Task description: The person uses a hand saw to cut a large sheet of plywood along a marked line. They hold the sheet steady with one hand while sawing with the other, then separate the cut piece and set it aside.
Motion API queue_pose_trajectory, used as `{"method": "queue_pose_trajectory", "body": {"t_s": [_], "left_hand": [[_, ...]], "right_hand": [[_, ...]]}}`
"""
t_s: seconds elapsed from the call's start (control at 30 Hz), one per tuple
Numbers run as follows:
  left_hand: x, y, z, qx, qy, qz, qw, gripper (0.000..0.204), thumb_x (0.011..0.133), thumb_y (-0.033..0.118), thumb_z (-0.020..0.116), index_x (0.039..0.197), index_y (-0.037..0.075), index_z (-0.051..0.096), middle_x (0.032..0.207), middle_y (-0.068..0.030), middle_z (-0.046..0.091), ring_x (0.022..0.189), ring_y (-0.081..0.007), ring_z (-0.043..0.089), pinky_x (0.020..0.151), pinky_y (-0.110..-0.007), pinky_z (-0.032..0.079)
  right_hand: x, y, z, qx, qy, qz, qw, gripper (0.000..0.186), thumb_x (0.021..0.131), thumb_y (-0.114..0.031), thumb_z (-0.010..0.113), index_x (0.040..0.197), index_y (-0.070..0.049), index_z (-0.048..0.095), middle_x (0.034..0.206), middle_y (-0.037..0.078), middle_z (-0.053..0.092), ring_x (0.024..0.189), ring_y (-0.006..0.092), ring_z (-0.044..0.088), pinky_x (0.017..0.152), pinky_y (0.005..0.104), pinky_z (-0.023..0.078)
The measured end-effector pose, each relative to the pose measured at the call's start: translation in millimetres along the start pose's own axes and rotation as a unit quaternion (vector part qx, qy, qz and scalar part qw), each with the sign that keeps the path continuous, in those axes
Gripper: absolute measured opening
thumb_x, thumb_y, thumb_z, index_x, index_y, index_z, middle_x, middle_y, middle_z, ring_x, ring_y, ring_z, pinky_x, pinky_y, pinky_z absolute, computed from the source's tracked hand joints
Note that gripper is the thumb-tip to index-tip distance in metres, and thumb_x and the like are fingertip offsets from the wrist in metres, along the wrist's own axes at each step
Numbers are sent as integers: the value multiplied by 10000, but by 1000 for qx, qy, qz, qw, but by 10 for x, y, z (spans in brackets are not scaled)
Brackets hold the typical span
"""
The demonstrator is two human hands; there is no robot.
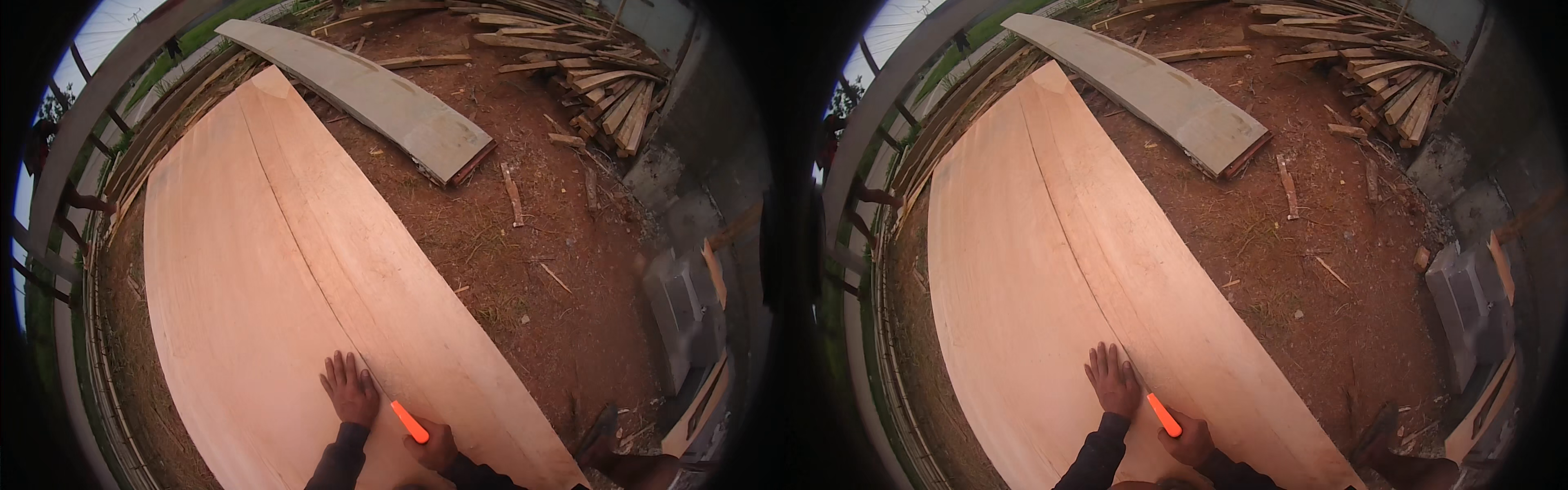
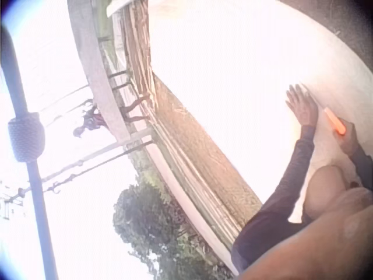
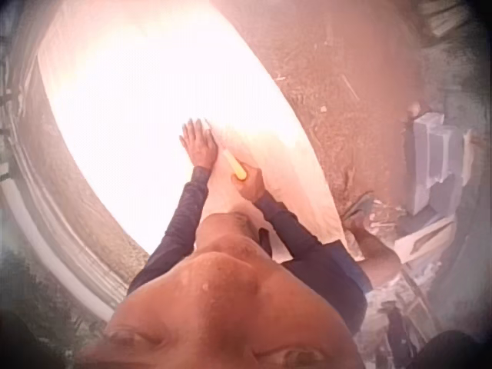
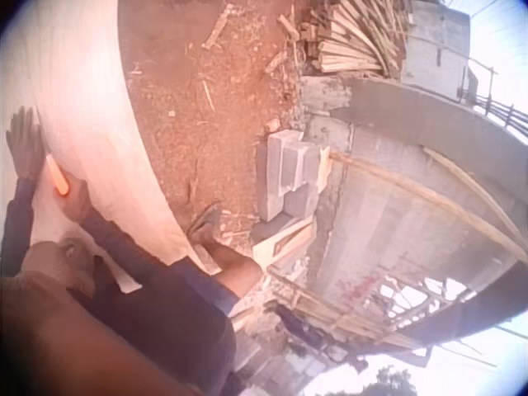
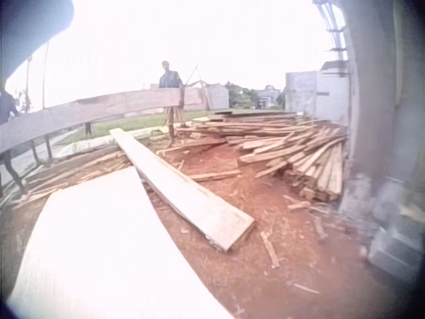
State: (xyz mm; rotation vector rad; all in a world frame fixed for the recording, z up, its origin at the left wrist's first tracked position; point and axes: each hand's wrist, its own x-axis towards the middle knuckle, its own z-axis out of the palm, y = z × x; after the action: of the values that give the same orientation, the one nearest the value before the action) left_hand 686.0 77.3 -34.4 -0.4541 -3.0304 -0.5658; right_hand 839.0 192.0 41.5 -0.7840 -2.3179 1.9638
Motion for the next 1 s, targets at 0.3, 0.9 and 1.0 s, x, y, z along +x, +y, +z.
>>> {"method": "queue_pose_trajectory", "body": {"t_s": [0.3, 0.9, 1.0], "left_hand": [[34, -625, 266, 66, -12, 111, 992, 503, 1053, 378, 383, 1460, 90, 451, 1534, -154, 397, 1453, -350, 302, 1164, -566, 231], [-775, 184, 103, 143, -20, 194, 970, 446, 1018, 343, 381, 1339, 65, 518, 1336, -136, 556, 1313, -312, 471, 1092, -554, 289], [-1654, 1050, 415, 86, -147, 214, 962, 439, 1013, 337, 381, 1319, 61, 529, 1303, -133, 583, 1290, -305, 500, 1080, -552, 299]], "right_hand": [[-479, 349, -85, 65, 144, -135, 978, 661, 719, -163, 781, 1320, -29, 541, 1234, 149, 564, 1130, 339, 570, 940, 476, 465], [-1759, 2154, -1899, -270, 363, 186, 872, 529, 869, -415, 622, 1227, -25, 616, 1251, 123, 613, 1230, 282, 509, 1025, 496, 336], [-1766, 2245, -1920, -251, 375, 204, 869, 480, 864, -424, 618, 1161, -50, 664, 1156, 86, 654, 1105, 241, 570, 965, 466, 352]]}}
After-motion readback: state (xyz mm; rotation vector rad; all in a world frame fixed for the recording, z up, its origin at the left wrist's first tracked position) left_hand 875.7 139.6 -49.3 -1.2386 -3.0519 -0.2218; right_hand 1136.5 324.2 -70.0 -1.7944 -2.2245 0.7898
